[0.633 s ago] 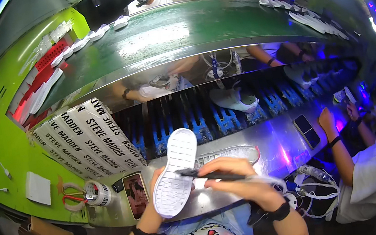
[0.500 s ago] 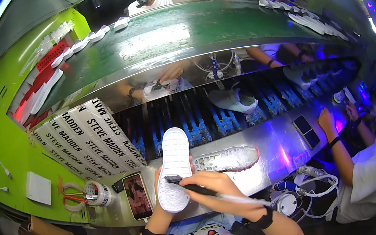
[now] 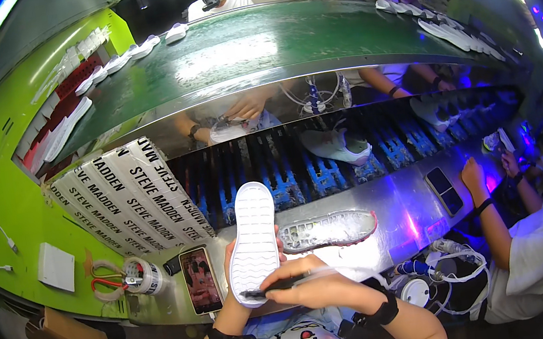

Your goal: The person repeatedly picks up white shoe insoles from a conveyor belt, scrubs them with a brush, and places them back on the belt. The task is performed in a repetitive loop with multiple insoles moving along the line.

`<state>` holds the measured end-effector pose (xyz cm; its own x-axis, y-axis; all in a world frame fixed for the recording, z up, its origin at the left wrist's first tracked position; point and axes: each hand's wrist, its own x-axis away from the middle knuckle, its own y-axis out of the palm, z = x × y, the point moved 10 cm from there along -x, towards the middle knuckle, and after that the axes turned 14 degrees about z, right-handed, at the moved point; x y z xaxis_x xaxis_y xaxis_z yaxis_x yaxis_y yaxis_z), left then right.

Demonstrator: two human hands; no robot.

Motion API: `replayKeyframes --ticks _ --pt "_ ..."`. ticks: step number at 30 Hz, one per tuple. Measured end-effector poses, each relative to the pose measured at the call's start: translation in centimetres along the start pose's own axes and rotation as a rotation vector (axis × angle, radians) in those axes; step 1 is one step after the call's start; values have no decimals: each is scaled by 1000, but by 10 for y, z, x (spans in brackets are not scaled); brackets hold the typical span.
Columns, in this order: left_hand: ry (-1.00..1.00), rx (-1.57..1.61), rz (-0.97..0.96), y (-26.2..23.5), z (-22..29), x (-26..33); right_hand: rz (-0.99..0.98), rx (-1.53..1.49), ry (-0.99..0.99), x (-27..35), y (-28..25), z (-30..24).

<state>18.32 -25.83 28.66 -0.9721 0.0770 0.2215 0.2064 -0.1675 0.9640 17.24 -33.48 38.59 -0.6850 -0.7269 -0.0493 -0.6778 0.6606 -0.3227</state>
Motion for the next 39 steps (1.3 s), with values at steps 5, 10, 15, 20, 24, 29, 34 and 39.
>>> replayKeyframes --ticks 5,10,15,20,24,29,34,39 --pt "138 -26 82 -13 3 -2 224 147 -206 -16 -7 -11" --pt "183 -31 144 -25 3 -2 425 458 -563 -10 -6 -35" --pt "144 49 77 -28 20 -1 177 362 -518 16 21 -35" --pt "168 -51 80 -25 20 2 150 -18 58 -1 -3 13" --pt "245 -11 203 -22 24 0 499 301 -325 5 -25 -12" --pt "156 -19 94 -25 27 0 331 142 -211 25 6 -8" --pt "218 -32 189 -13 21 6 499 90 -122 2 -31 6" --pt "74 9 3 -18 15 0 509 286 -516 28 -6 -24"
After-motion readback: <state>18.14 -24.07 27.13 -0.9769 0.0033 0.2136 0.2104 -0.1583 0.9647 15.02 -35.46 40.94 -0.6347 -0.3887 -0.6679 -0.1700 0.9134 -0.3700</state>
